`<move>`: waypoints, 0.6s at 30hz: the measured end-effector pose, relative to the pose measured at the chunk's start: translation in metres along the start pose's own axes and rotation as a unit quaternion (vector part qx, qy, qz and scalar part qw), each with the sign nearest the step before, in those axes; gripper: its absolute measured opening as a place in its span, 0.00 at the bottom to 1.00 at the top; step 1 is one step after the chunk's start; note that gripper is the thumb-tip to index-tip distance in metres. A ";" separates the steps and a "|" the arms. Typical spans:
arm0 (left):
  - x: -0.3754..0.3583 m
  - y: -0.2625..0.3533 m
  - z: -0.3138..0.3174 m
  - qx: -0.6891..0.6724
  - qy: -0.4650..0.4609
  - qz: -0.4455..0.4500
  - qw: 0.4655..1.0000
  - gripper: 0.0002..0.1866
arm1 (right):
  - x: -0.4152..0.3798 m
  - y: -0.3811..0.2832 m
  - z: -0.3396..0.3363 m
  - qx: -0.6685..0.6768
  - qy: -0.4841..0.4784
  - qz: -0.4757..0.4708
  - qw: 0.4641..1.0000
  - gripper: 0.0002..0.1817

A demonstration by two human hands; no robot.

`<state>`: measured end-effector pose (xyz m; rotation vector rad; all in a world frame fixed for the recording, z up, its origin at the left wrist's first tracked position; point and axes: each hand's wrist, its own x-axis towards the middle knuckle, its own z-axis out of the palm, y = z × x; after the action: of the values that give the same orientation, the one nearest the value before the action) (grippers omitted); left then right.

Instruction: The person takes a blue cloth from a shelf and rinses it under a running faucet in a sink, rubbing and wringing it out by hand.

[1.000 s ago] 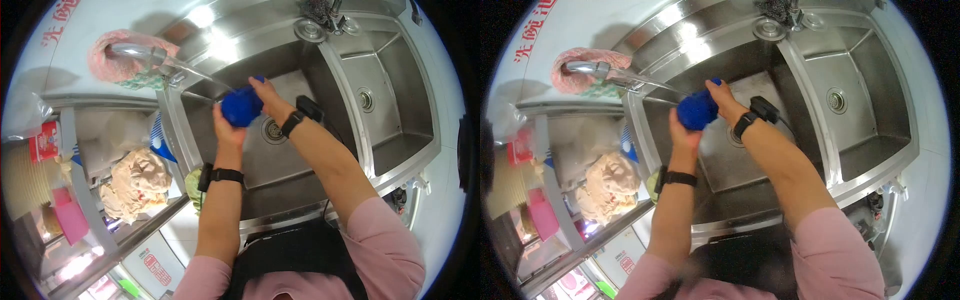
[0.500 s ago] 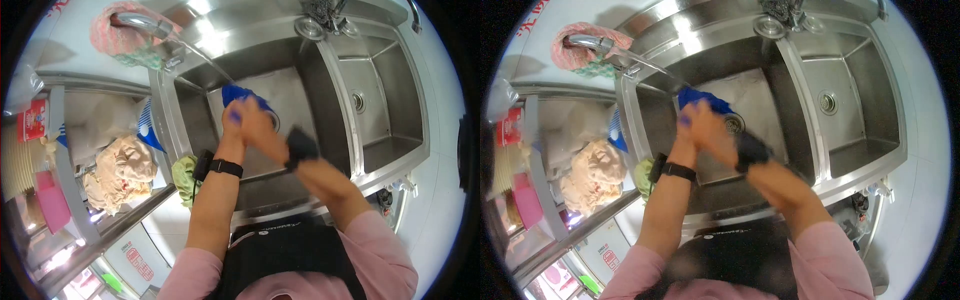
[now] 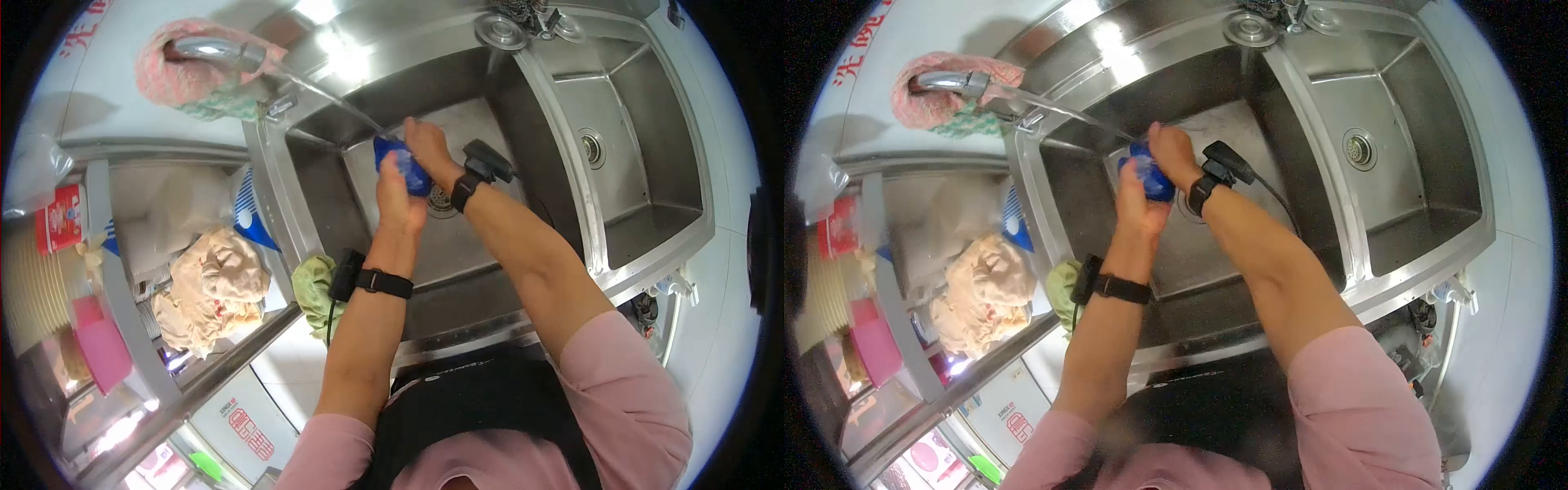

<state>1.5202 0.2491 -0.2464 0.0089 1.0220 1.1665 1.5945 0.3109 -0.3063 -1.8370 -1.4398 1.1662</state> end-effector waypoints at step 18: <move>0.016 0.034 0.019 -0.051 -0.040 0.027 0.998 0.18 | -0.042 -0.037 -0.040 -0.021 -0.085 -0.289 0.953 0.33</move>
<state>1.5074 0.2856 -0.2294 0.0025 0.8953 1.2557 1.6082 0.2856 -0.2436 -1.2186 -1.9358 1.0043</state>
